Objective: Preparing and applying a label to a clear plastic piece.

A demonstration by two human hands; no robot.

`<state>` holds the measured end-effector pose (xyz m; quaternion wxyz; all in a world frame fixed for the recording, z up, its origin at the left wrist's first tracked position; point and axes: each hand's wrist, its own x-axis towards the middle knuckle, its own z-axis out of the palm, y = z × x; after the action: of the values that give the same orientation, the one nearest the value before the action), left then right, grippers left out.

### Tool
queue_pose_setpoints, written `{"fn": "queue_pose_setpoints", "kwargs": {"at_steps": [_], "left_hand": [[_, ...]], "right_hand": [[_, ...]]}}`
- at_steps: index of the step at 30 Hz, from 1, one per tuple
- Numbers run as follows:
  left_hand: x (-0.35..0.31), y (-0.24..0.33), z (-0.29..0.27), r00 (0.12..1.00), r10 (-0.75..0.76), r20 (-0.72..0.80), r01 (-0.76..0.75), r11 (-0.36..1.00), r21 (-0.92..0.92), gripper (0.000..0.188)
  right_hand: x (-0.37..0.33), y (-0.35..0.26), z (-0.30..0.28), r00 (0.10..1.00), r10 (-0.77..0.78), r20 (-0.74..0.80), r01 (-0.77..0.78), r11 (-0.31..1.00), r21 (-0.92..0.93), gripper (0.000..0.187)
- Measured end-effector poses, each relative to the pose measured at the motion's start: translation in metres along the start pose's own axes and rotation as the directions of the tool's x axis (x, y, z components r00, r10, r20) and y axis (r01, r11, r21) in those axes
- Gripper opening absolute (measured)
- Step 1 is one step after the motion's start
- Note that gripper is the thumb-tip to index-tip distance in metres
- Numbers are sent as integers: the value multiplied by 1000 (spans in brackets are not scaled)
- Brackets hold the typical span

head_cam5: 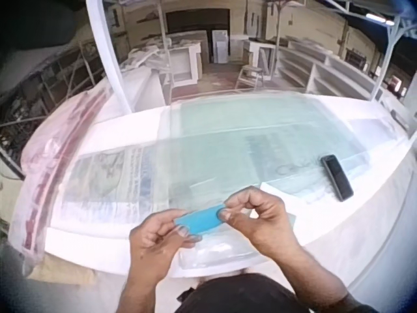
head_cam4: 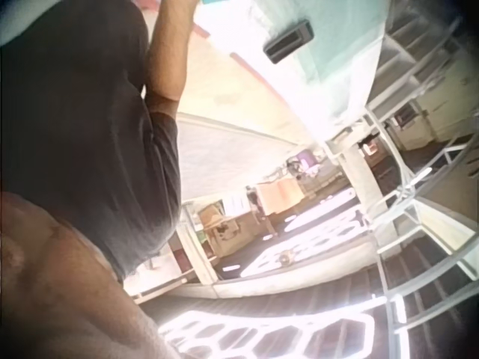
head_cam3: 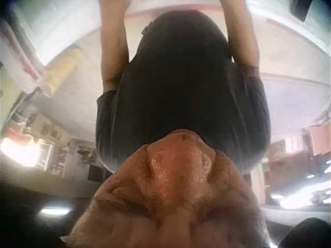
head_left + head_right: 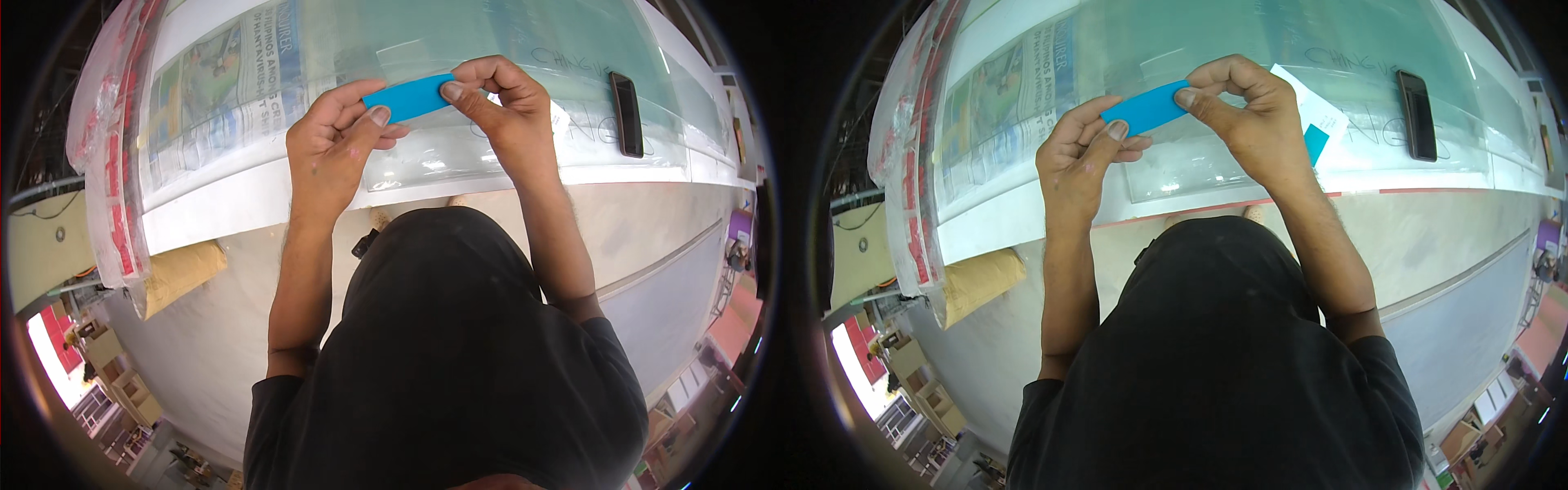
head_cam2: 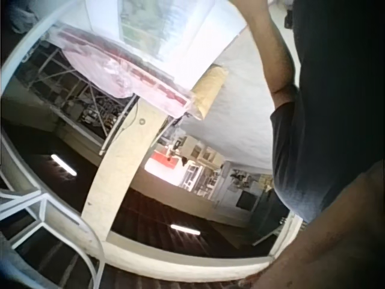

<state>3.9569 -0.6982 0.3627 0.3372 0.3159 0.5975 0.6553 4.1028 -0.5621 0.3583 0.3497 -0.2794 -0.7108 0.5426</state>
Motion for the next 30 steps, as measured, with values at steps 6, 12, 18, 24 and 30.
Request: {"fn": "queue_pose_setpoints", "kwargs": {"at_steps": [6, 12, 18, 24, 30], "left_hand": [[6, 0, 6, 999, 19, 26, -21, 996, 89, 32], [7, 5, 14, 999, -46, 28, 44, 996, 81, 30], [5, 9, 13, 998, -59, 33, 55, 992, 118, 34], [0, 10, 19, 999, -47, 9, 46, 993, 113, 33], [-4, 11, 21, 1000, -20, 13, 18, 991, 134, 33]], "right_hand": [[-5, 1, -2, 995, -45, -92, 31, 988, -149, 16], [-9, 1, -12, 948, -316, -34, 299, 924, -236, 38], [-9, 5, -27, 984, -126, 123, 136, 987, -80, 40], [-8, 11, -29, 993, -39, 115, 41, 999, -18, 34], [-9, 12, -31, 993, -6, 119, 6, 1000, 0, 31]]}}
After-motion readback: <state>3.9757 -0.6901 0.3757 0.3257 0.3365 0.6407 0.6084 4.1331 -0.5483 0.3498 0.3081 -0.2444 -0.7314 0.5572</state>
